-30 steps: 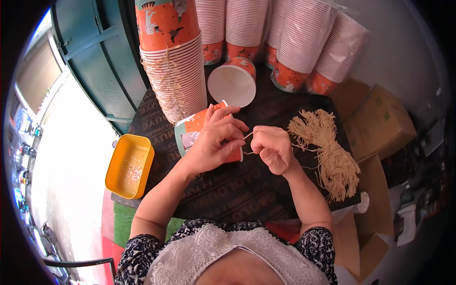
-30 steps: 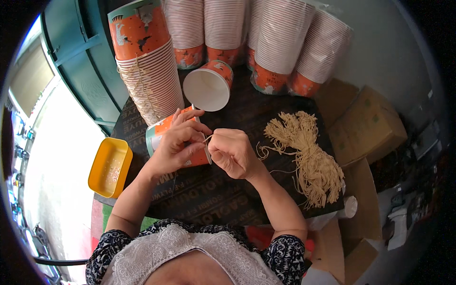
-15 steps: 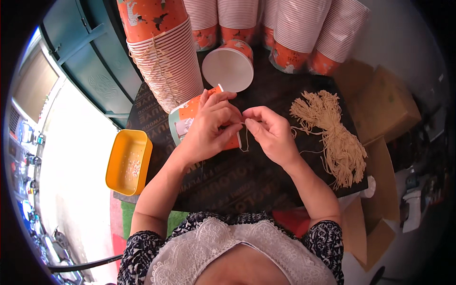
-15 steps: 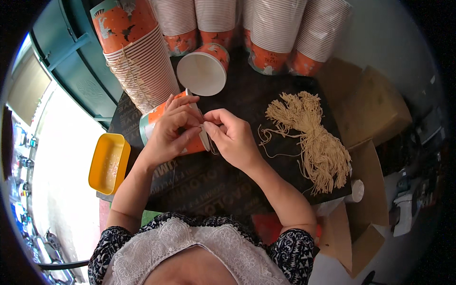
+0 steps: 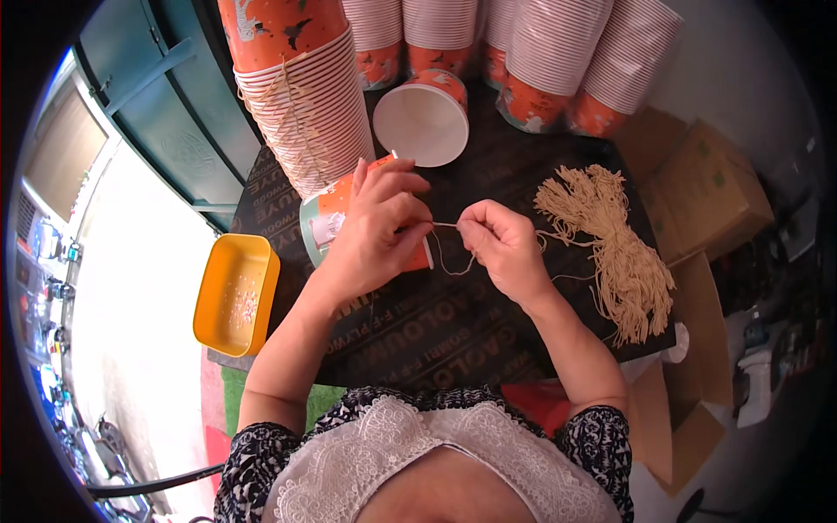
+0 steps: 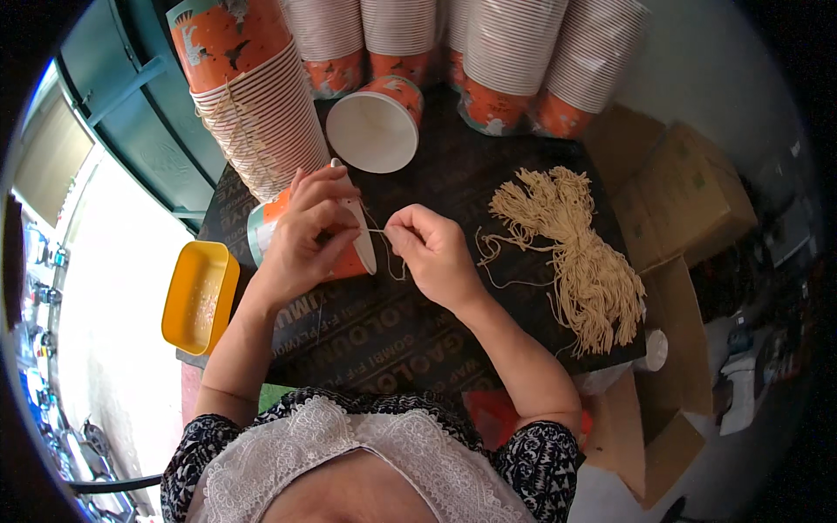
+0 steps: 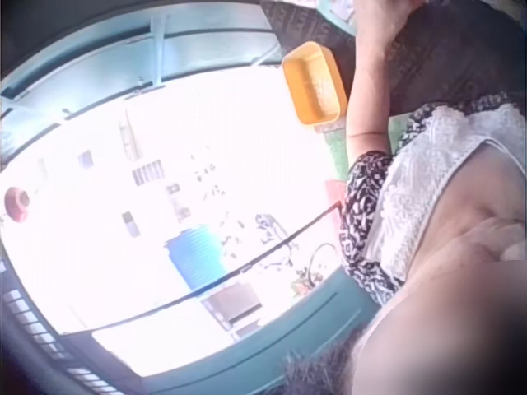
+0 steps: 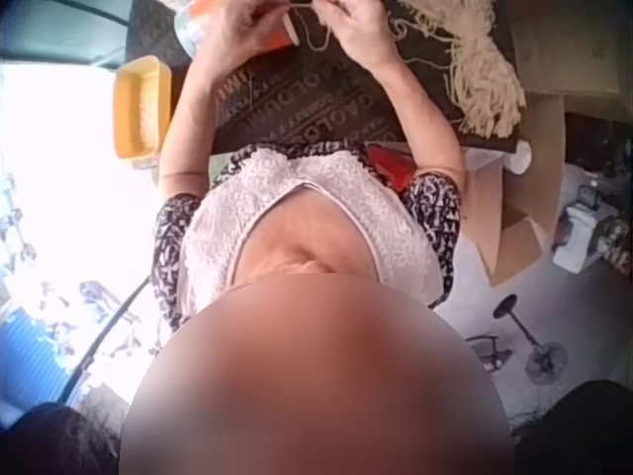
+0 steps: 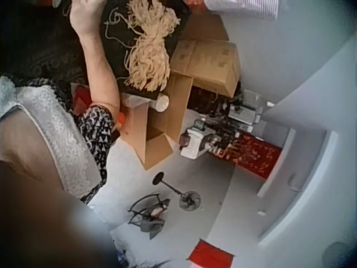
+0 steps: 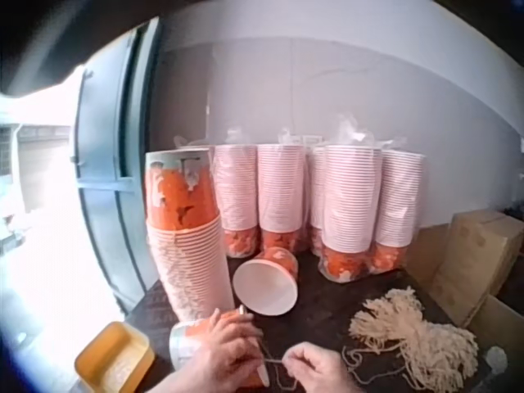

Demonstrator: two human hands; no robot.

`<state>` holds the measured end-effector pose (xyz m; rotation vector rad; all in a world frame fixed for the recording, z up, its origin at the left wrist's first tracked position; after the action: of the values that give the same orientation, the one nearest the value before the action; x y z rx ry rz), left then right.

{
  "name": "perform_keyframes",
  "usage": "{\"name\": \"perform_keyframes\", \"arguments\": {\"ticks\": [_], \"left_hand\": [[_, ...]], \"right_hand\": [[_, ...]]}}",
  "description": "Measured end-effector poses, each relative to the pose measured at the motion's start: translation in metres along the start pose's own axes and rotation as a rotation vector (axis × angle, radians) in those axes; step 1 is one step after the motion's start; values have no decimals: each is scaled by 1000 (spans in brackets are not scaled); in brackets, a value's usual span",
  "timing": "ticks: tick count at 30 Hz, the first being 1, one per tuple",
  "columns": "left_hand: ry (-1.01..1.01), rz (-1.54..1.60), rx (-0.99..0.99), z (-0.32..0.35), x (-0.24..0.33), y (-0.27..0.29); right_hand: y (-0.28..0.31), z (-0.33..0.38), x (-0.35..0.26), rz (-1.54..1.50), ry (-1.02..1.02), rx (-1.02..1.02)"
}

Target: Threading and tying strings onto paper buckets for assembly and packaging.

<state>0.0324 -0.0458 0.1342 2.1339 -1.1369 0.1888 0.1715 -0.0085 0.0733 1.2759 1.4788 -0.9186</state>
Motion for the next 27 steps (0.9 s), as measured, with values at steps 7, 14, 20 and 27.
{"name": "perform_keyframes", "arguments": {"ticks": [7, 14, 20, 27], "left_hand": [[55, -37, 36, 8, -16, 19], [-2, -465, -137, 20, -22, 21], [1, -412, -176, 24, -26, 22], [30, -404, -190, 21, -28, 19]], "right_hand": [[-5, -2, 34, -273, -246, -71], [-16, -4, 55, -351, -343, -89], [-16, -5, 75, -399, -453, -86], [-29, -3, 75, -383, -494, -159]]}}
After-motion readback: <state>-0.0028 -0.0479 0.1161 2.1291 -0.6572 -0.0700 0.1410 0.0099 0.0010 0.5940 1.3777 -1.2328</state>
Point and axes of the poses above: each hand's wrist, its own z-axis away from the middle knuckle, its own y-axis out of the back of the hand, x = y × z, the point moved 9 cm from there along -z, towards the middle knuckle, and after that the axes turned 12 degrees about x, right-handed, at the moved point
